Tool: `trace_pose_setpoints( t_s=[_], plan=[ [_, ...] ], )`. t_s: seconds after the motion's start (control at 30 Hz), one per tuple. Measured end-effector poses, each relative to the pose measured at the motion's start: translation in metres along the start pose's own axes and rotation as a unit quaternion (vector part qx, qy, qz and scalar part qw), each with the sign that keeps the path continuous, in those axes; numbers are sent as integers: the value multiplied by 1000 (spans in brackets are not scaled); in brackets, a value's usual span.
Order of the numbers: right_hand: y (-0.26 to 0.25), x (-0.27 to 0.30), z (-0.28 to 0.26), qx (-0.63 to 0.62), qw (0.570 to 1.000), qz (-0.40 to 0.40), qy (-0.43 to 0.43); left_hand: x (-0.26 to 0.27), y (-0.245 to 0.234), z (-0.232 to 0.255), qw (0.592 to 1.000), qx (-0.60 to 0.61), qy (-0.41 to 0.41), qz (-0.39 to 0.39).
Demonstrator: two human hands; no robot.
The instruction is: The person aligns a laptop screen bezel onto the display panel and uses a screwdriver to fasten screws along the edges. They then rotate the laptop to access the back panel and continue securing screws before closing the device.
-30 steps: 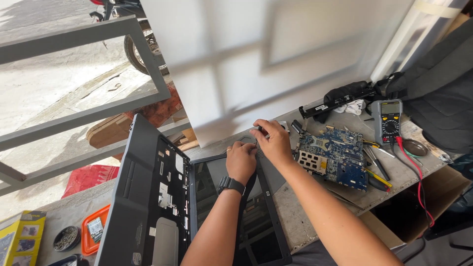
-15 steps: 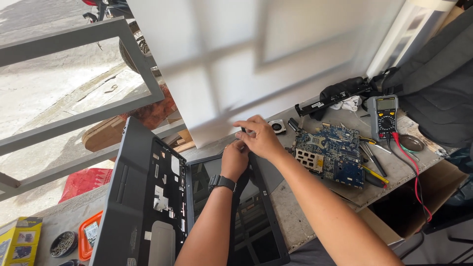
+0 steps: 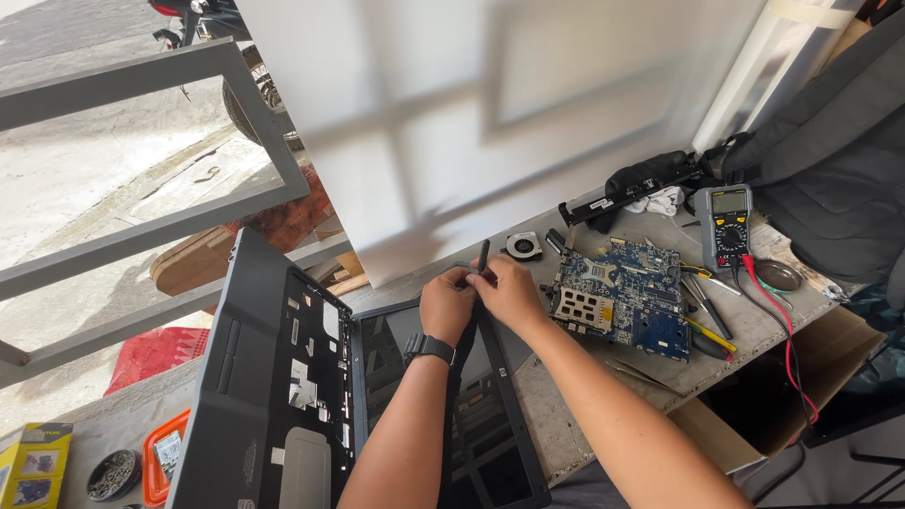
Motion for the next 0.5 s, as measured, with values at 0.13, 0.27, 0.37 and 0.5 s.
trace_pose_setpoints(
  t_s=[0.13, 0.27, 0.37, 0.5],
  plan=[
    [-4, -5, -3, -18, 1000, 11, 10, -17, 4, -21, 1000, -4, 3, -10],
    [-12, -6, -16, -24, 999, -36, 13, -40, 13, -51, 996, -67, 35, -39],
    [-15, -5, -25, -54, 996, -60, 34, -37, 15, -47, 995, -82, 32, -41],
    [-4, -6, -13, -46, 998, -26, 36, -27, 15, -39, 993, -99, 41, -42]
  ],
)
Point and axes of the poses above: each hand's wrist, its own x-axis away from the middle knuckle, its own y-axis out of the palm, z = x × y, the point moved 5 cm from there along -x, towards the middle knuckle, and after that the axes turned 14 degrees about x, right-handed, at the moved point
